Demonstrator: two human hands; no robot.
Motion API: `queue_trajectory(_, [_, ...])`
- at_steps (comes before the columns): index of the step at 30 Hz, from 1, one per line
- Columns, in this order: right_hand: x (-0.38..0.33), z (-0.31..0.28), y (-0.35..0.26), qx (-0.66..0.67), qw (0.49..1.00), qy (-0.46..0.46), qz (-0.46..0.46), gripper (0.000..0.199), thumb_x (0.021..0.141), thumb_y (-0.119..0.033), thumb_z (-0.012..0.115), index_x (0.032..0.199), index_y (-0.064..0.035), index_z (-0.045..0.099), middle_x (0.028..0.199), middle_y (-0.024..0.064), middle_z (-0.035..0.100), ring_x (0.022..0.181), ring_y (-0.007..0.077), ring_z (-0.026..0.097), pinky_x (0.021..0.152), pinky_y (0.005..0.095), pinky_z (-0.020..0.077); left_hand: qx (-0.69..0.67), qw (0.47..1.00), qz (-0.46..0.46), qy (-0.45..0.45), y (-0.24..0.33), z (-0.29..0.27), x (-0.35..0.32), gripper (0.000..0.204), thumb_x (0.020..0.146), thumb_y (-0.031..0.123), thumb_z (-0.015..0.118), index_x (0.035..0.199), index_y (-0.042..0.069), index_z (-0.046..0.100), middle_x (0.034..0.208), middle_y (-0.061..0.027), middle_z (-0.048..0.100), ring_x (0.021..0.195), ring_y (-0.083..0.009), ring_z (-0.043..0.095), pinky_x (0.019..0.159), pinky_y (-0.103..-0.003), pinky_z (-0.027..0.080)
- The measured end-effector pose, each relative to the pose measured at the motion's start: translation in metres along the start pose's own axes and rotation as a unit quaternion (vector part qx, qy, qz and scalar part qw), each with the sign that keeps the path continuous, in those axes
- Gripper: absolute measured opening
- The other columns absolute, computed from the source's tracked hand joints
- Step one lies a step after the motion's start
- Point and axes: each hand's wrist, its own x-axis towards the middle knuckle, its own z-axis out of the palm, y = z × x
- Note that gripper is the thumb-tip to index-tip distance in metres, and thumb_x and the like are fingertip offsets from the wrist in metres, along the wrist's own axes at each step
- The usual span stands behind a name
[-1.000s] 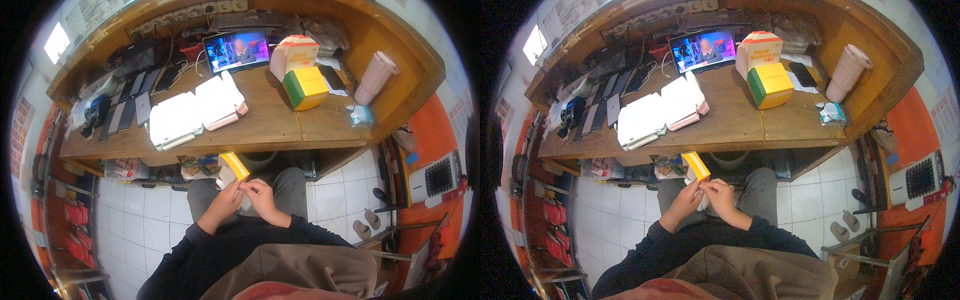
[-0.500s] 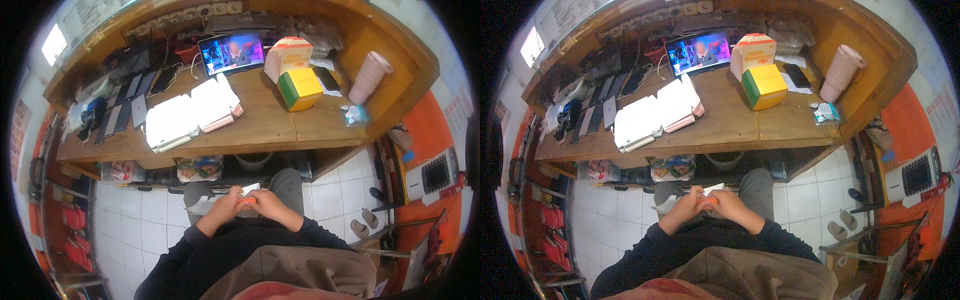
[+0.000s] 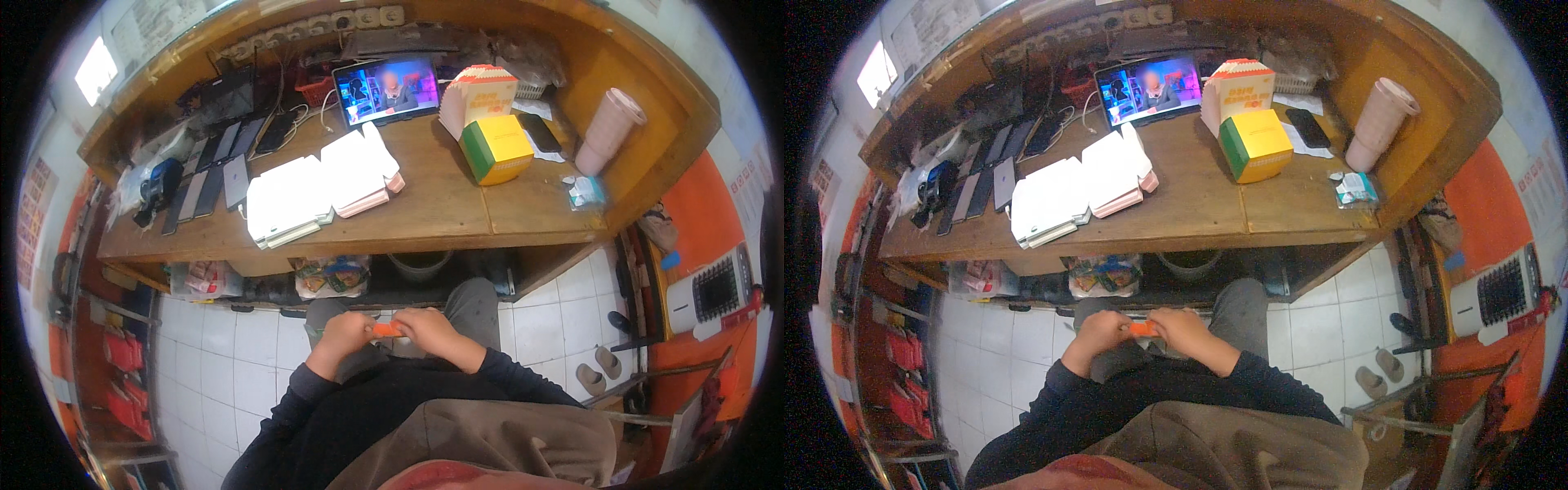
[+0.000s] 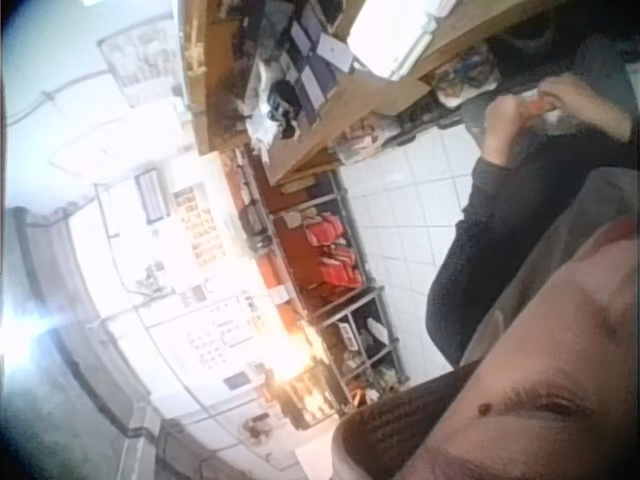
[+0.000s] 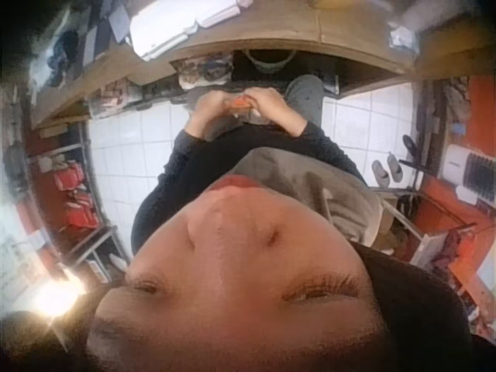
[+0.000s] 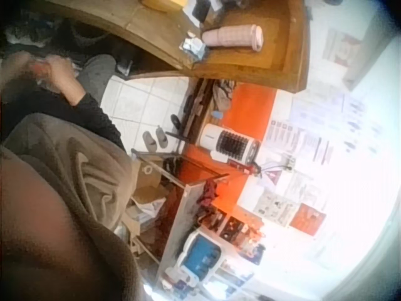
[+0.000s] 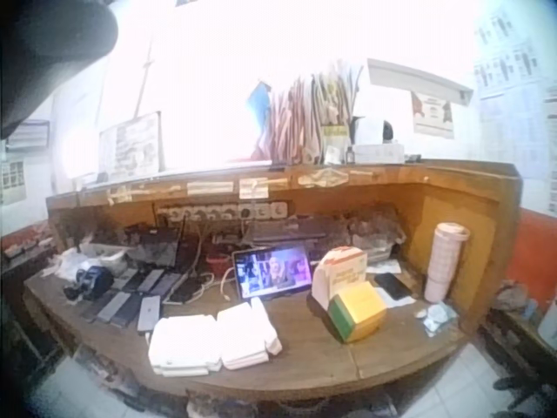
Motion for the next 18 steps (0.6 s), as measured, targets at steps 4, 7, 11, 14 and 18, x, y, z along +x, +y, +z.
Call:
queue_trajectory(4, [0.000, -0.005, -0.003, -0.014, 0.998, 0.038, -0.038, 0.011, 0.085, -0.019, 0.057, 0.094, -0.0135, 0.059, 0.089, 0.0058, 0.060, 0.086, 0.0276, 0.060, 0.070, 0.0423, 0.0469, -0.068, 0.998, -0.018, 0.003, -0.005, -0.008, 0.002, 0.022, 0.080, 0.035, 0.065, 0.082, 0.013, 0.067, 0.080, -0.0128, 0.066, 0.076, -0.0353, 0.063, 0.063, -0.046, 0.048])
queue_trajectory(7, [0.002, -0.013, -0.005, -0.015, 0.994, -0.018, -0.103, 0.010, 0.081, -0.017, 0.059, 0.091, -0.0139, 0.060, 0.086, 0.0044, 0.057, 0.084, 0.0275, 0.059, 0.072, 0.0417, 0.0452, -0.040, 0.999, -0.034, -0.007, 0.005, -0.013, 0.001, 0.021, 0.078, 0.033, 0.065, 0.083, 0.013, 0.067, 0.080, -0.0130, 0.066, 0.076, -0.0358, 0.063, 0.062, -0.046, 0.048])
queue_trajectory(11, [0.002, -0.001, 0.004, 0.008, 0.977, -0.037, -0.208, 0.006, 0.078, -0.015, 0.061, 0.084, -0.0149, 0.061, 0.085, 0.0020, 0.057, 0.083, 0.0268, 0.058, 0.078, 0.0414, 0.0428, 0.002, 0.999, 0.022, -0.034, 0.016, -0.006, 0.002, 0.022, 0.077, 0.032, 0.064, 0.086, 0.013, 0.067, 0.080, -0.0138, 0.066, 0.078, -0.0357, 0.063, 0.064, -0.046, 0.048])
queue_trajectory(14, [-0.001, 0.007, 0.007, 0.003, 0.971, -0.029, -0.239, 0.006, 0.078, -0.016, 0.062, 0.084, -0.0167, 0.062, 0.085, 0.0011, 0.056, 0.084, 0.0248, 0.057, 0.082, 0.0424, 0.0403, 0.019, 0.993, 0.067, -0.100, 0.021, 0.001, 0.007, 0.023, 0.077, 0.032, 0.064, 0.088, 0.012, 0.068, 0.082, -0.0148, 0.066, 0.080, -0.0359, 0.064, 0.067, -0.047, 0.049])
queue_trajectory(18, [-0.007, 0.011, 0.008, -0.002, 0.980, -0.021, -0.198, 0.009, 0.077, -0.017, 0.065, 0.086, -0.0188, 0.066, 0.087, 0.0009, 0.058, 0.087, 0.0200, 0.057, 0.086, 0.0421, 0.0377, 0.002, 0.986, 0.083, -0.145, 0.015, 0.007, 0.010, 0.025, 0.077, 0.032, 0.064, 0.089, 0.012, 0.068, 0.085, -0.0154, 0.066, 0.082, -0.0364, 0.064, 0.069, -0.047, 0.049])
